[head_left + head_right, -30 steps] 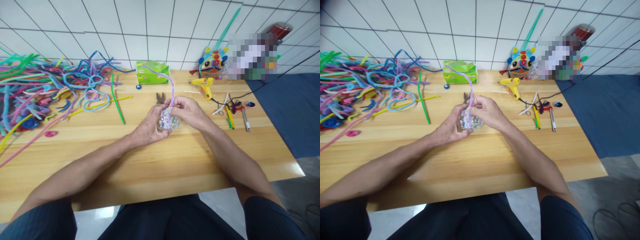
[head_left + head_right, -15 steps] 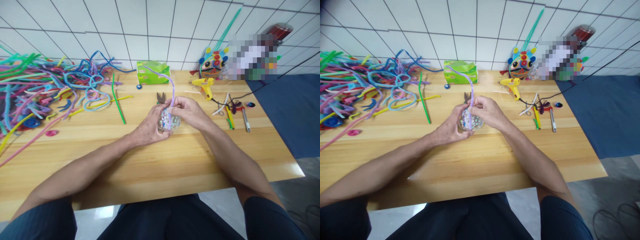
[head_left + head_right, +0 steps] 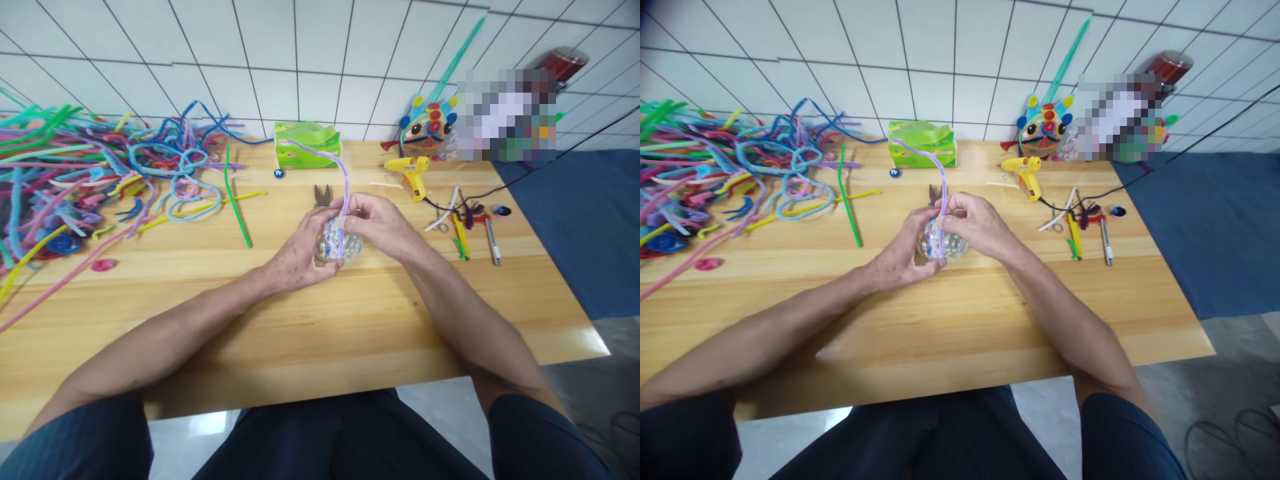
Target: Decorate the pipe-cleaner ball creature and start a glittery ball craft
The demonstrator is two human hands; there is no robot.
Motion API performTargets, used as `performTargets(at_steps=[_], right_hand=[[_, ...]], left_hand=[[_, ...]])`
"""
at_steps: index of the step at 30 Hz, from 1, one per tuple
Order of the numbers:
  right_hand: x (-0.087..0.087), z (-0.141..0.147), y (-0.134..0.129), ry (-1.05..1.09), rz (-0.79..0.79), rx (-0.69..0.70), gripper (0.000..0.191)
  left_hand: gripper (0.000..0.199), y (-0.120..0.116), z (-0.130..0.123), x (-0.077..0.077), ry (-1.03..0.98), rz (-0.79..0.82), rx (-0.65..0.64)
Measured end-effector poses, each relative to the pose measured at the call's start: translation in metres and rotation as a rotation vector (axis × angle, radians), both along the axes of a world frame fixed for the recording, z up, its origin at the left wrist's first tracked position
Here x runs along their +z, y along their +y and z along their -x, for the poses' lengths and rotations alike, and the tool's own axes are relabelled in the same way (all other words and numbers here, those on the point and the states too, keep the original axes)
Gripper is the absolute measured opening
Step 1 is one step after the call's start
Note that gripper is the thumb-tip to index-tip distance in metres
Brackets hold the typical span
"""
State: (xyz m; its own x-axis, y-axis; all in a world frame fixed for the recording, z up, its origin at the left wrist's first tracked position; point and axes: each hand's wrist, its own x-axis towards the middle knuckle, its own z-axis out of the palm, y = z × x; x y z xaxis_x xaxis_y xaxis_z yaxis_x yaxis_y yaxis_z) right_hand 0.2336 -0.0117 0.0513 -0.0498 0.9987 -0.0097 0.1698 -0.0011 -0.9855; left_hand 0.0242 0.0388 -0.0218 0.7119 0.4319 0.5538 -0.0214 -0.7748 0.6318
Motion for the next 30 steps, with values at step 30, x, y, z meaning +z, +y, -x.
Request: performTargets(at_steps=[30], right_hand=[[-0.003, -0.001, -0.002, -0.192, -0.272, 0.033, 0.012]], left_hand=[[0.077, 0.0, 0.005, 0.019, 0.047, 0.261, 0.116]])
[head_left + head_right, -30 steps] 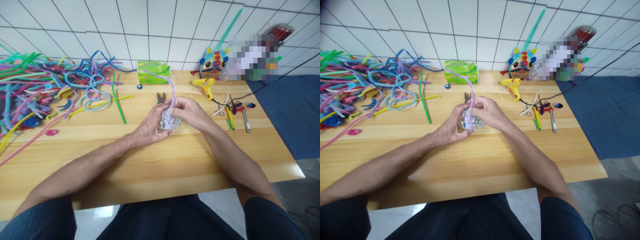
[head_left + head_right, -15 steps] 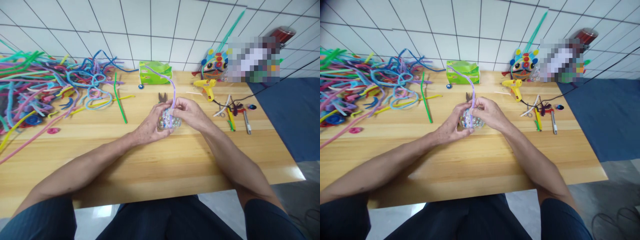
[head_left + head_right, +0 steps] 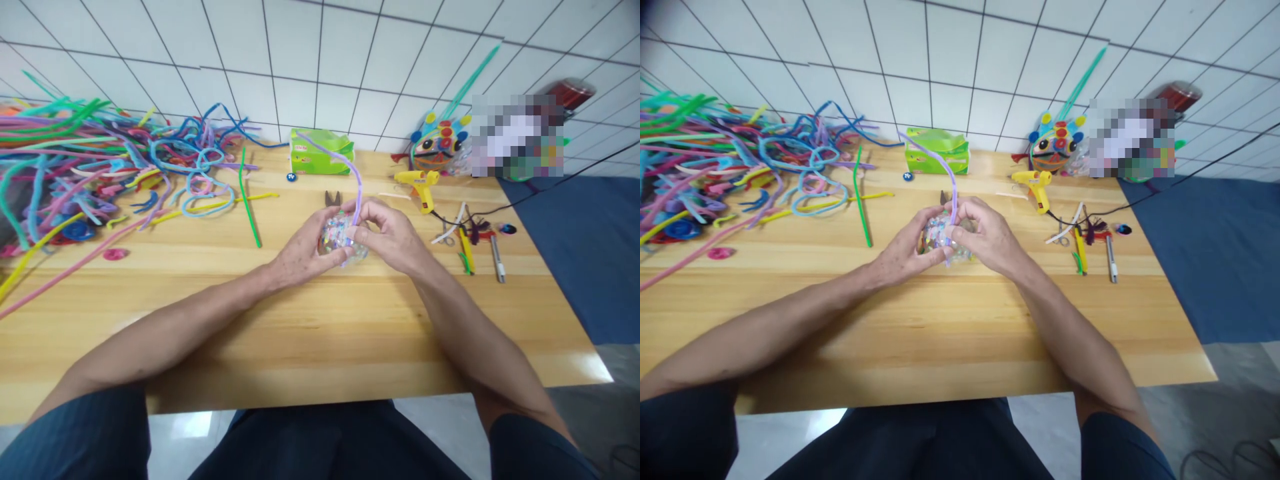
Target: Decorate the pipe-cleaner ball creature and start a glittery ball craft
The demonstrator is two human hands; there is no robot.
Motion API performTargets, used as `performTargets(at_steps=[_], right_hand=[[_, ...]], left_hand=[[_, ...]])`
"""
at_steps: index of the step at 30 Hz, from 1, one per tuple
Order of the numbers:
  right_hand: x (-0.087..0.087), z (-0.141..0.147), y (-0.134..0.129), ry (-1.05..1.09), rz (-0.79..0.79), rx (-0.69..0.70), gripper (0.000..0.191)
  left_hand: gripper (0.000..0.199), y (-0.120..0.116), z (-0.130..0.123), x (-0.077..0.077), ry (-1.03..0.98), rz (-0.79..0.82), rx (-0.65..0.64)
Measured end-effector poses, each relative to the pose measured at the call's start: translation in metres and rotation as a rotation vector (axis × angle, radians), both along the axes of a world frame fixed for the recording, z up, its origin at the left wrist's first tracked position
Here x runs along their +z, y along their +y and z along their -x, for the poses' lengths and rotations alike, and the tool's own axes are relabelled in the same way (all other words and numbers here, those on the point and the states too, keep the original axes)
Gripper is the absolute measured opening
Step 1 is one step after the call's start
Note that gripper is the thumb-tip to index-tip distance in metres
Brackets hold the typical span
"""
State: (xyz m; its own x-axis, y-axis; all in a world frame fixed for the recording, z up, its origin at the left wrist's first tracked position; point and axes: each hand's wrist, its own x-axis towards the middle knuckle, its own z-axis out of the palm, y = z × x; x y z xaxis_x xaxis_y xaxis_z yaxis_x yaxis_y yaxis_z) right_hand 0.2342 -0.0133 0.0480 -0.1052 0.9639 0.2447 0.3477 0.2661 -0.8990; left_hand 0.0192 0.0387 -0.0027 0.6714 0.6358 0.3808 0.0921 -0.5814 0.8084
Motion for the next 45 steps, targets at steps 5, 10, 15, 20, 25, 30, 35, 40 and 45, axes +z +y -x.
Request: performTargets(at_steps=[5, 10, 15, 20, 25, 30, 35, 40, 45], right_hand=[[0.0, -0.005, 0.003, -0.003, -0.015, 0.032, 0.014], [-0.007, -0.01, 0.007, 0.06, 0.081, 0.015, 0.017], [-0.011, -0.009, 0.007, 0.033, 0.055, -0.013, 0.015], [-0.013, -0.007, 0.007, 0.017, 0.048, -0.037, 0.021], [-0.01, -0.004, 0.006, 0.044, 0.082, -0.033, 0.027], [-0.01, -0.001, 0.006, 0.048, 0.07, -0.033, 0.031], [-0.014, 0.0, 0.007, 0.035, 0.065, -0.035, 0.03], [-0.012, 0.0, 0.007, 0.057, 0.085, -0.022, 0.026], [-0.011, 0.0, 0.007, 0.098, 0.091, -0.021, 0.023]], left_hand=[[0.082, 0.007, -0.003, -0.014, -0.077, -0.141, -0.052], [0.079, 0.011, -0.004, -0.025, -0.098, -0.204, -0.064], [0.079, 0.011, -0.004, -0.026, -0.091, -0.199, -0.074], [0.079, 0.009, -0.006, -0.028, -0.107, -0.202, -0.061], [0.08, 0.009, -0.007, -0.024, -0.088, -0.181, -0.051], [0.083, 0.012, -0.005, -0.024, -0.076, -0.2, -0.071], [0.086, 0.013, -0.003, -0.028, -0.073, -0.217, -0.101], [0.09, 0.014, -0.005, -0.029, -0.11, -0.263, -0.108], [0.089, 0.014, -0.005, -0.029, -0.093, -0.264, -0.12]])
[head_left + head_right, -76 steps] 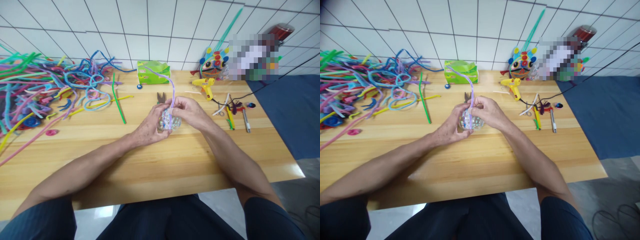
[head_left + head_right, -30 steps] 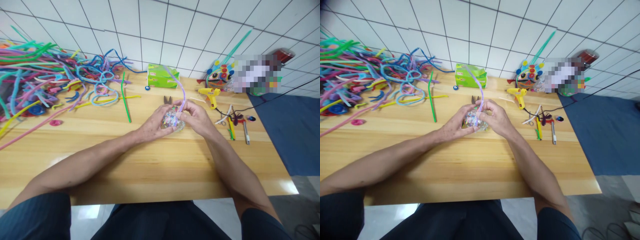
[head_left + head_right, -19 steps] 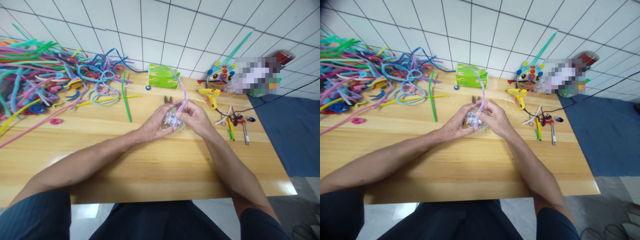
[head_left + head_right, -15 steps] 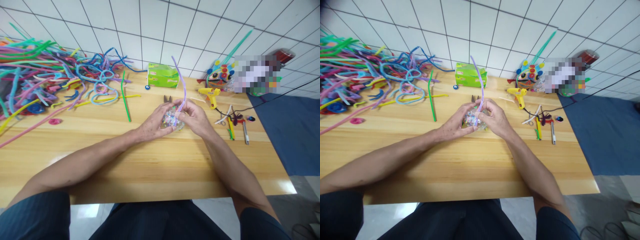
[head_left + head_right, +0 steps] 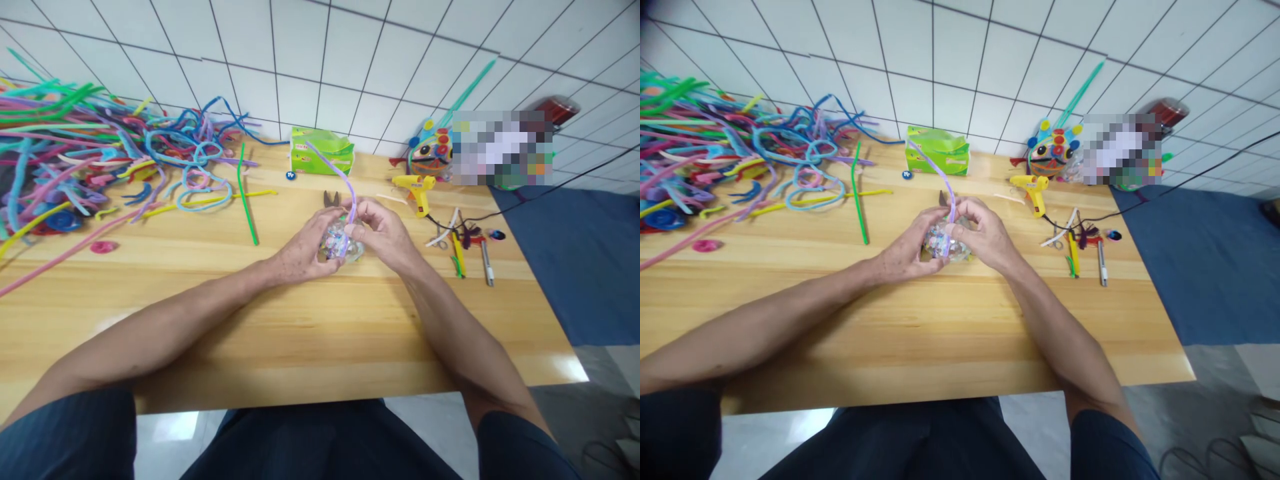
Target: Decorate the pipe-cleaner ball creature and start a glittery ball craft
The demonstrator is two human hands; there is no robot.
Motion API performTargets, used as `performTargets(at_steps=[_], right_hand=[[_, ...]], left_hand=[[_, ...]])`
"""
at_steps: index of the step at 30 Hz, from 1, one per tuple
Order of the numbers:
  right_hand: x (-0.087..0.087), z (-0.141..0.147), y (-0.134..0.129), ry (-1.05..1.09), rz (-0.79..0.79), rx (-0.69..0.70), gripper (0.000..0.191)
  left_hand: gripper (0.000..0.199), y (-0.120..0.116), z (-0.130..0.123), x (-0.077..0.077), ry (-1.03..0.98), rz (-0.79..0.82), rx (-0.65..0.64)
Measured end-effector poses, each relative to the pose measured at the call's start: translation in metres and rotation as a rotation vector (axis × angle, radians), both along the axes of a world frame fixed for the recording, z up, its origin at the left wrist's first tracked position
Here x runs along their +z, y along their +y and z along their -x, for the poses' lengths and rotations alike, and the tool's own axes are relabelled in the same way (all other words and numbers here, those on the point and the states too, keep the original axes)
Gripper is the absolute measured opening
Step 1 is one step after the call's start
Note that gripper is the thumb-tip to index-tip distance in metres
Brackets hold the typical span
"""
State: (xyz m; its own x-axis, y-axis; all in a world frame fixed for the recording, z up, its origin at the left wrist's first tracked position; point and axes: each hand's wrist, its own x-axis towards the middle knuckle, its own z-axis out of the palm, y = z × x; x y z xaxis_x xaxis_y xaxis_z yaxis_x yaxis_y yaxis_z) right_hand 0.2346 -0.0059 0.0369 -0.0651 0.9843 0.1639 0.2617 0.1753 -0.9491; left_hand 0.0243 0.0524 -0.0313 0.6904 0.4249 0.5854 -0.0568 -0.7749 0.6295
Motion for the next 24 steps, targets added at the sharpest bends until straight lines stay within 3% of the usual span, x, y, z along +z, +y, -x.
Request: performTargets(at_steps=[3, 12, 20, 24], right_hand=[[-0.003, -0.001, 0.001, 0.018, 0.014, -0.007, 0.024], [-0.003, 0.002, -0.001, 0.003, 0.024, -0.012, 0.024], [0.004, -0.001, -0.003, 0.064, 0.097, -0.008, 0.032], [0.002, -0.001, -0.002, 0.072, 0.098, -0.006, 0.026]], left_hand=[[0.087, -0.001, 0.0, 0.002, -0.012, 0.012, 0.008], [0.066, -0.011, 0.001, 0.015, 0.021, 0.253, 0.035], [0.064, -0.013, 0.002, 0.016, 0.017, 0.247, 0.045], [0.062, -0.015, 0.002, 0.015, 0.005, 0.236, 0.038]])
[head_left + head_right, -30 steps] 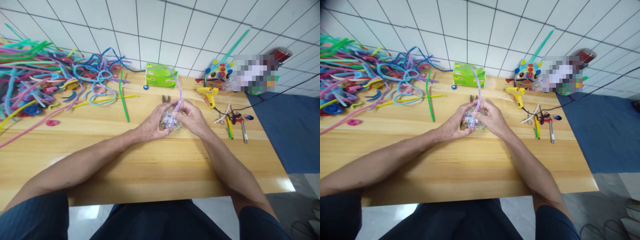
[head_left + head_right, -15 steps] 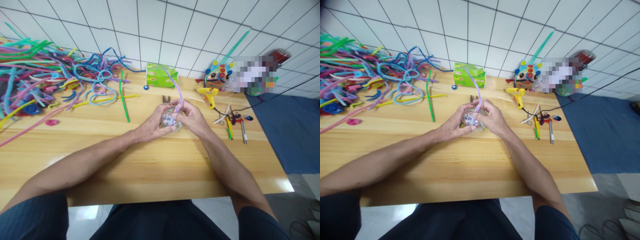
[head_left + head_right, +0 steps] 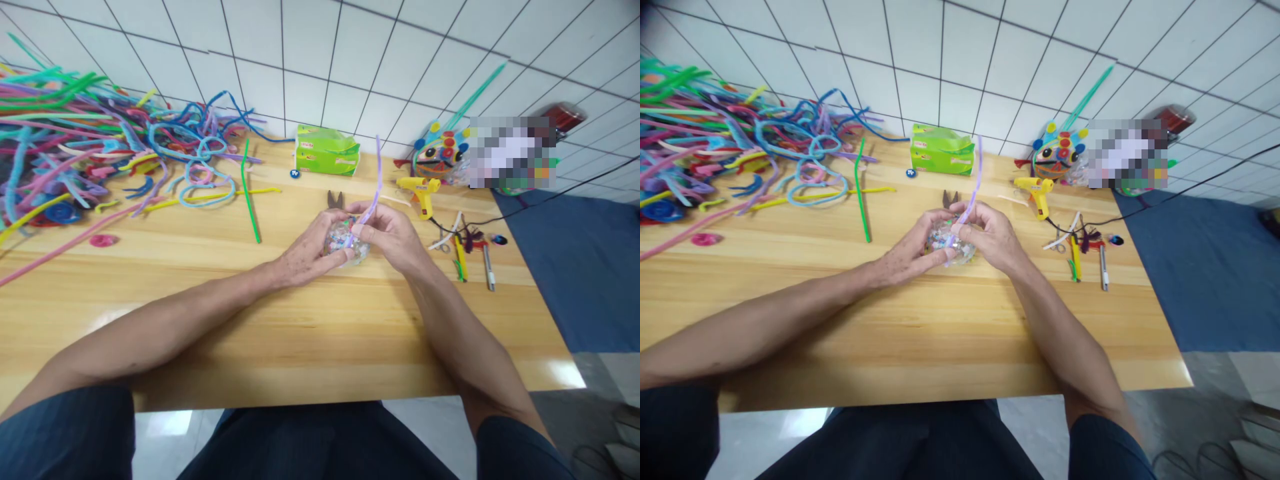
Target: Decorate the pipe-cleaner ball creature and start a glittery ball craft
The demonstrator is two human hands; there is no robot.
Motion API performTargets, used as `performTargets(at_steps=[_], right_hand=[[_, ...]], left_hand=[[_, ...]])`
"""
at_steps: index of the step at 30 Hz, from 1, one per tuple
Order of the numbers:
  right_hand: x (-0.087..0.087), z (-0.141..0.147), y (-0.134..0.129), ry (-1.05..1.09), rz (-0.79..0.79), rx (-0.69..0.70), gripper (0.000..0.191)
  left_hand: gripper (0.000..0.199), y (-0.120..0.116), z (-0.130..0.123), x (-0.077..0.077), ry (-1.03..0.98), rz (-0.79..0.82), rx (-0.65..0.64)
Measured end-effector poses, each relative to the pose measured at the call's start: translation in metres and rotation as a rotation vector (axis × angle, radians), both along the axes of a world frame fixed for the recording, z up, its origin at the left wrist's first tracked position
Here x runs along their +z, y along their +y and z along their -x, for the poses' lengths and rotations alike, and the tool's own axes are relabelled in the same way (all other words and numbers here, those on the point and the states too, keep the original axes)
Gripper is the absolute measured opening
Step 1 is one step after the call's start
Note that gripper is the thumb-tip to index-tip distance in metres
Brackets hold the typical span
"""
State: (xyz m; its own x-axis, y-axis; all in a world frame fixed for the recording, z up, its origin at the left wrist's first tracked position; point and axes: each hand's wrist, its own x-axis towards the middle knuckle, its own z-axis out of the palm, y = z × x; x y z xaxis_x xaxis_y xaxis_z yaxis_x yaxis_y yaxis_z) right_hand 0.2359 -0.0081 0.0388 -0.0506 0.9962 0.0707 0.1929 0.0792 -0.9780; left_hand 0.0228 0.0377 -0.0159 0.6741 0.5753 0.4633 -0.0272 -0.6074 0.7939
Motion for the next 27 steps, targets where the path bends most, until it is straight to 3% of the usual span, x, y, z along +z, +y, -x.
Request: performTargets(at_steps=[11, 18, 27], right_hand=[[-0.003, 0.003, -0.001, 0.019, -0.019, -0.012, 0.027], [-0.005, 0.004, 0.001, 0.055, 0.002, -0.029, 0.037], [-0.012, 0.003, 0.003, 0.076, -0.047, -0.009, 0.028]], left_hand=[[0.062, 0.0, 0.0, -0.003, -0.041, -0.058, -0.013], [0.092, 0.005, -0.003, -0.01, -0.054, -0.115, -0.052], [0.069, 0.005, 0.0, -0.011, -0.049, -0.167, -0.058]])
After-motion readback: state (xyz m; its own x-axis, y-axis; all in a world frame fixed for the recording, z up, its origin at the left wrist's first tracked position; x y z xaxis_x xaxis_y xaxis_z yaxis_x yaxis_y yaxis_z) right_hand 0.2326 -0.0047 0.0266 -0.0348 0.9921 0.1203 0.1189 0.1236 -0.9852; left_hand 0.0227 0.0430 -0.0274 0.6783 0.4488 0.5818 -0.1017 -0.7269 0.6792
